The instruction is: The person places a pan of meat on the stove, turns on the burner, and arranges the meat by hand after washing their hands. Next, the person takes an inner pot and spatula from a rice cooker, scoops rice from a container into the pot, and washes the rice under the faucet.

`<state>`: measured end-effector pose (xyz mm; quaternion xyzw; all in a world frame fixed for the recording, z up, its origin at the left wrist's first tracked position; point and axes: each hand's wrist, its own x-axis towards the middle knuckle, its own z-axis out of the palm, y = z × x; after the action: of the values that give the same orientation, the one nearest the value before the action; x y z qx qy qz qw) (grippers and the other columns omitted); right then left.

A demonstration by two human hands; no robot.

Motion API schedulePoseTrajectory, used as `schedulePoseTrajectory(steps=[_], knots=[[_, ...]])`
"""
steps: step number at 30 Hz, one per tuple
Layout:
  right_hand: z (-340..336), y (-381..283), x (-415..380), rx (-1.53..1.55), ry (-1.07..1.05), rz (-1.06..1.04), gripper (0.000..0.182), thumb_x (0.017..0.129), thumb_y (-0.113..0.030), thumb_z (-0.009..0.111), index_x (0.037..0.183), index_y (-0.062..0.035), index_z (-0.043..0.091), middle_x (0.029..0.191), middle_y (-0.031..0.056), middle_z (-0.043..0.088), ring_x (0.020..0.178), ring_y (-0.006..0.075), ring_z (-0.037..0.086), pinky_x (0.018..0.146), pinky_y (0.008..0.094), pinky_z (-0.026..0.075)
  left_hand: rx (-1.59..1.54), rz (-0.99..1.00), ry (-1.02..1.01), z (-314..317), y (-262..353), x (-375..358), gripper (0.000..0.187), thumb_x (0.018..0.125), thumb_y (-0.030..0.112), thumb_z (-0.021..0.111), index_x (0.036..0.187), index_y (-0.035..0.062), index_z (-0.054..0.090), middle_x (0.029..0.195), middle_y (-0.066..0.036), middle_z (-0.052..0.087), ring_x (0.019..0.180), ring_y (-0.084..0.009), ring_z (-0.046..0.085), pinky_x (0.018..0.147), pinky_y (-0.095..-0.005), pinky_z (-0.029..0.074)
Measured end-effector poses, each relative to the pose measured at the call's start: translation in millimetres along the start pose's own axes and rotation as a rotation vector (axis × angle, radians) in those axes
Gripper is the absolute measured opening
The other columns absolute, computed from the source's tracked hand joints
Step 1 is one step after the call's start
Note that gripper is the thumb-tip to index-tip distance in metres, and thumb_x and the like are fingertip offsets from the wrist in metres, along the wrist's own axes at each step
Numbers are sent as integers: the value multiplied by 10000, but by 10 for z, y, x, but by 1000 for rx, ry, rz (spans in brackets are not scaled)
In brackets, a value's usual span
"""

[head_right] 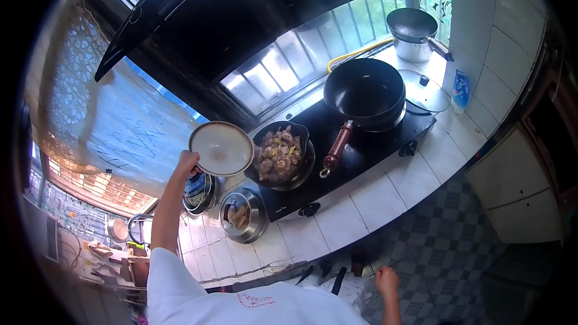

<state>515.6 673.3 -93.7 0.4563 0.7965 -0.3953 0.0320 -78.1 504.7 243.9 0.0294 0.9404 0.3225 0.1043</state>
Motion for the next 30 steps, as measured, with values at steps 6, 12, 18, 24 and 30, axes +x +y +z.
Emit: schedulePoseTrajectory(steps=[6, 12, 18, 24, 30], knots=[[14, -16, 88, 39, -16, 5, 183, 730, -171, 539, 787, -14, 616, 815, 196, 608, 791, 358, 584, 702, 437, 462, 127, 22, 32, -151, 286, -20, 211, 685, 70, 476, 655, -130, 536, 514, -189, 550, 356, -208, 529, 275, -285, 373], [33, -41, 145, 29, -32, 21, 175, 739, -160, 536, 789, -14, 618, 812, 197, 608, 788, 360, 583, 709, 435, 462, 107, -11, 21, -252, 284, -38, 210, 687, 68, 476, 667, -134, 529, 522, -194, 549, 352, -211, 525, 268, -292, 362], [12, -30, 198, 29, -66, 22, 185, 747, -170, 546, 810, -17, 628, 832, 194, 612, 805, 355, 587, 721, 428, 465, -120, -115, -38, -332, 94, -150, 183, 705, 107, 494, 689, -74, 511, 519, -137, 521, 365, -177, 489, 287, -248, 323], [36, 50, 220, -32, -110, 1, 191, 747, -181, 559, 828, -24, 632, 839, 190, 618, 815, 347, 590, 727, 425, 466, -597, -232, -156, -303, -522, -240, 125, 740, 135, 498, 675, 46, 440, 519, -52, 444, 372, -120, 412, 301, -208, 284], [112, 29, 237, -152, -126, -25, 179, 731, -205, 566, 816, -65, 638, 820, 173, 619, 793, 337, 596, 696, 442, 474, -1011, -347, -211, -207, -1084, -720, 109, 752, 143, 503, 711, 73, 431, 540, -57, 471, 367, -111, 423, 287, -178, 297]])
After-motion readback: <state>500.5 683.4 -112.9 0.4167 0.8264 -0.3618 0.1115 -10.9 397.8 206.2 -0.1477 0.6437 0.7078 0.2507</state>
